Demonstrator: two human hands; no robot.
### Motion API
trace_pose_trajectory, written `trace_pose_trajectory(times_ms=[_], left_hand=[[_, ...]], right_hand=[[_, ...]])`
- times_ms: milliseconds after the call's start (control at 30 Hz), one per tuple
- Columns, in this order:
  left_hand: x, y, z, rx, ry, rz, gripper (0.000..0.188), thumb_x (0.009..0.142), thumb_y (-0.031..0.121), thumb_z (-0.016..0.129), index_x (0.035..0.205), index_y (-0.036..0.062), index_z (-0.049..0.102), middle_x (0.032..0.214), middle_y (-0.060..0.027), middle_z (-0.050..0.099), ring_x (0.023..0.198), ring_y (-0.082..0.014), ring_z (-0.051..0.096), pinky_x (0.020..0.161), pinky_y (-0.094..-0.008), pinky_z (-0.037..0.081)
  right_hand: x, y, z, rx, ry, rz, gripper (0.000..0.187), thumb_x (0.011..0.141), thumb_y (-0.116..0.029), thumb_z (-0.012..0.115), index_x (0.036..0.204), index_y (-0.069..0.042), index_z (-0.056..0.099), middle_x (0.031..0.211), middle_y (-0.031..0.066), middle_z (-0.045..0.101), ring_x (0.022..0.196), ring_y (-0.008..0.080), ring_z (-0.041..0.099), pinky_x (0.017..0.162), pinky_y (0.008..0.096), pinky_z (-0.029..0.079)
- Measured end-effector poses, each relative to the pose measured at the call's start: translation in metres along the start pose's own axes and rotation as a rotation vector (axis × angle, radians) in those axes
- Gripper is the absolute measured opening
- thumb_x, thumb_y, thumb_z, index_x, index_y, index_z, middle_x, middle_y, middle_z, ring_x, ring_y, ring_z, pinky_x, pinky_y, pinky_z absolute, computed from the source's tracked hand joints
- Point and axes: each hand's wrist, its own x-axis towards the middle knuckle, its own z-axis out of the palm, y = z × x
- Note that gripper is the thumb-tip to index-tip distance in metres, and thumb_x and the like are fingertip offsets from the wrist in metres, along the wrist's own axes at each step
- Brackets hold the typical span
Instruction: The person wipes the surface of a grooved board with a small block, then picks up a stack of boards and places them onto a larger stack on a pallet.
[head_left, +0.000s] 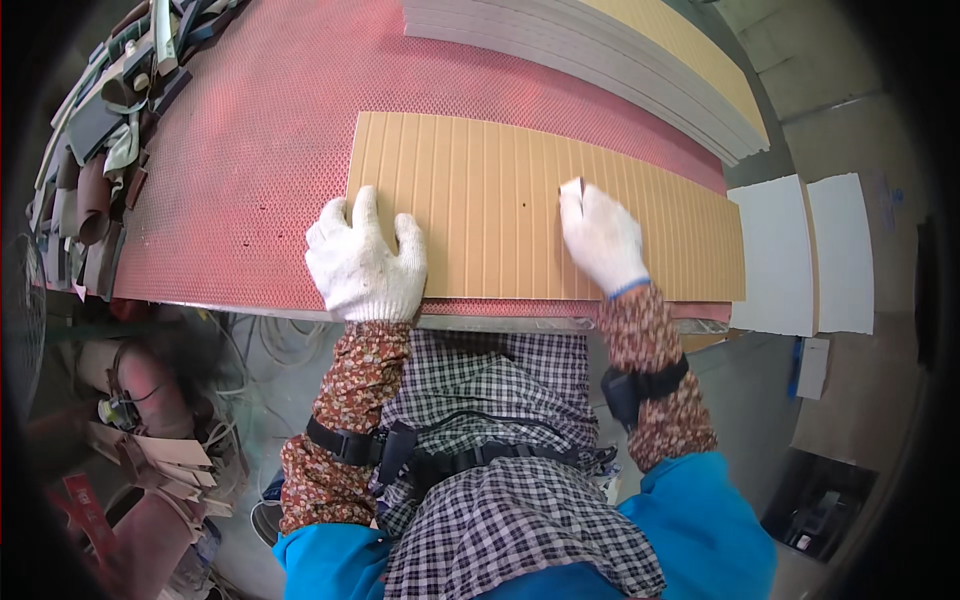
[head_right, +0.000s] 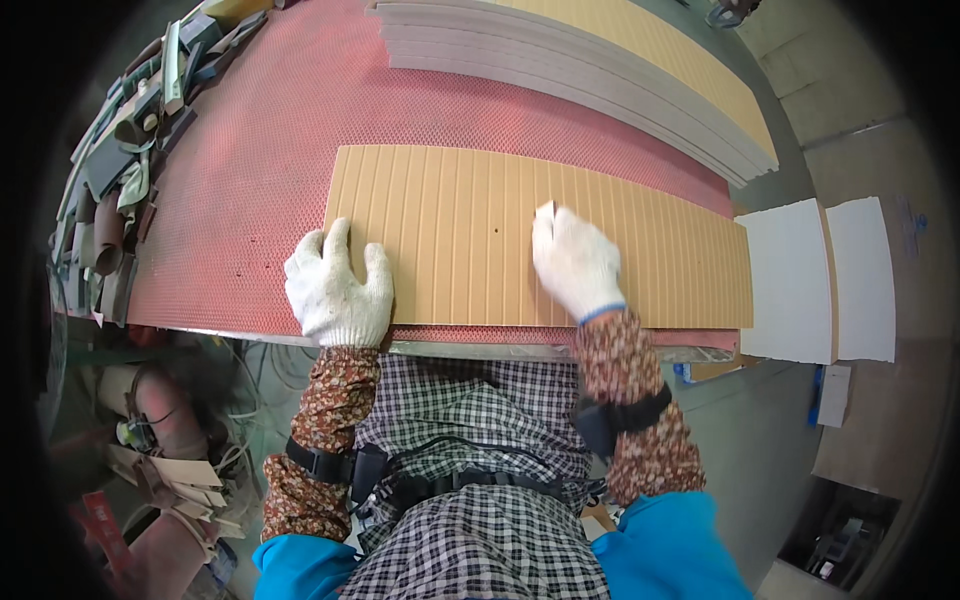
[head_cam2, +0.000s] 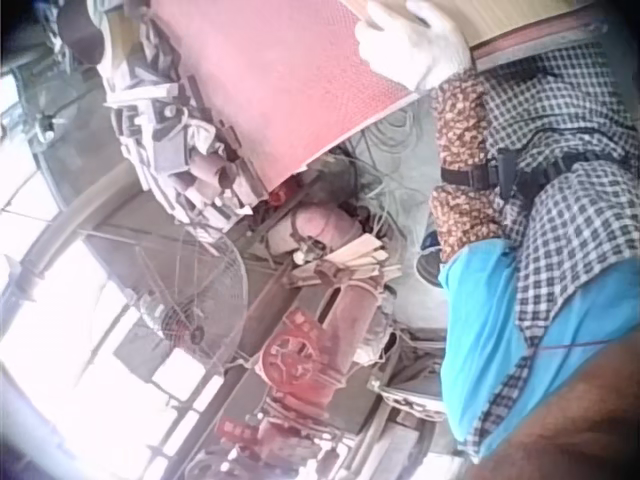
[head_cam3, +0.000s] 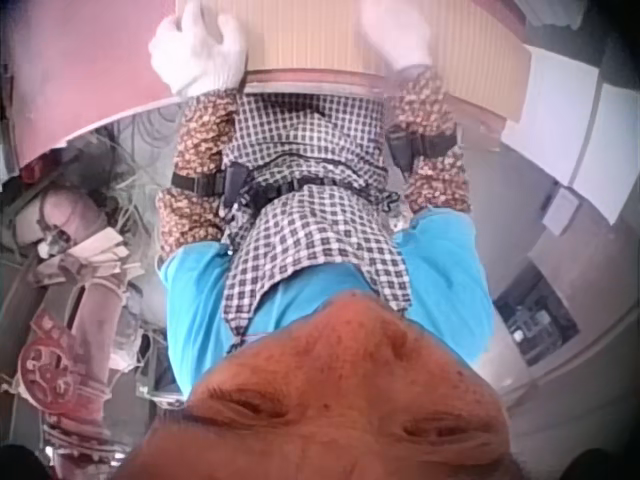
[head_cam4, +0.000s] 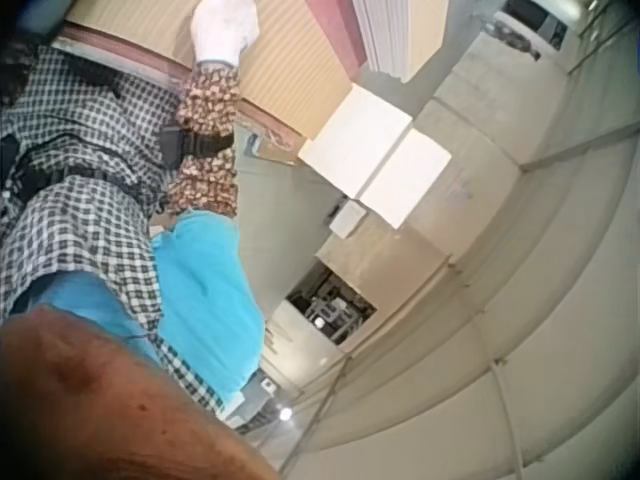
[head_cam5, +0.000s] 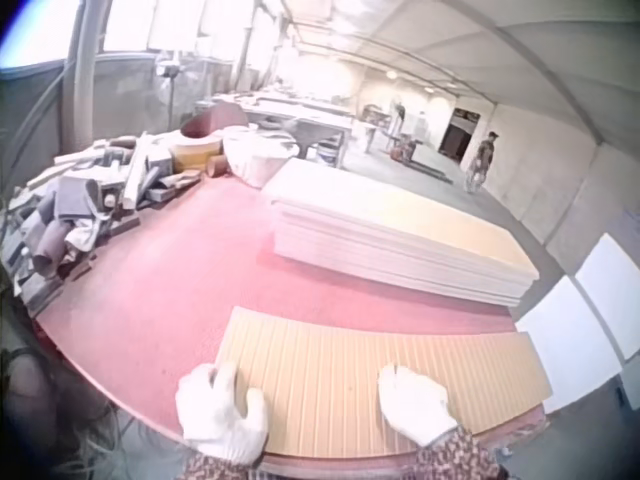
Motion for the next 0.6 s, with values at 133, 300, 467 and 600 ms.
trace_pose_trajectory(times_ms=[133, 300, 467, 600], left_hand=[[0.002, -0.013, -0.021, 0.081, 0.057, -0.003, 0.041, 0.084, 0.026, 0.071, 0.118, 0.0033, 0.064, 0.116, -0.0223, 0.063, 0.112, -0.0381, 0.057, 0.094, -0.0495, 0.049], [-0.004, 0.0, -0.014, -0.077, 0.001, -0.045, 0.032, 0.075, 0.025, 0.071, 0.101, 0.01, 0.06, 0.098, -0.0154, 0.058, 0.095, -0.0357, 0.058, 0.079, -0.0495, 0.045], [-0.006, 0.007, -0.018, -0.186, -0.092, -0.066, 0.032, 0.085, 0.025, 0.065, 0.106, 0.0033, 0.054, 0.1, -0.0183, 0.052, 0.098, -0.0348, 0.054, 0.082, -0.0481, 0.045], [-0.012, 0.001, -0.015, -0.144, -0.014, -0.091, 0.032, 0.085, 0.025, 0.065, 0.106, 0.0025, 0.054, 0.099, -0.0181, 0.053, 0.097, -0.0346, 0.055, 0.081, -0.0484, 0.045]], right_hand=[[0.071, -0.004, 0.004, 0.003, 0.014, -0.083, 0.038, 0.104, -0.027, 0.037, 0.101, -0.002, 0.066, 0.101, 0.0225, 0.071, 0.094, 0.0408, 0.069, 0.081, 0.0517, 0.056], [0.141, 0.07, 0.048, -0.184, 0.14, -0.488, 0.017, 0.09, -0.007, 0.049, 0.09, 0.001, 0.064, 0.095, 0.0243, 0.068, 0.094, 0.0426, 0.065, 0.084, 0.0521, 0.053], [0.188, 0.134, 0.102, -0.119, 0.11, -0.313, 0.037, 0.105, -0.021, 0.037, 0.105, 0.007, 0.061, 0.113, 0.0297, 0.064, 0.108, 0.0459, 0.06, 0.092, 0.0514, 0.049], [0.147, 0.065, 0.06, 0.239, 0.043, -0.025, 0.055, 0.109, -0.037, 0.031, 0.111, 0.009, 0.061, 0.115, 0.0323, 0.064, 0.11, 0.0488, 0.058, 0.094, 0.0532, 0.047]])
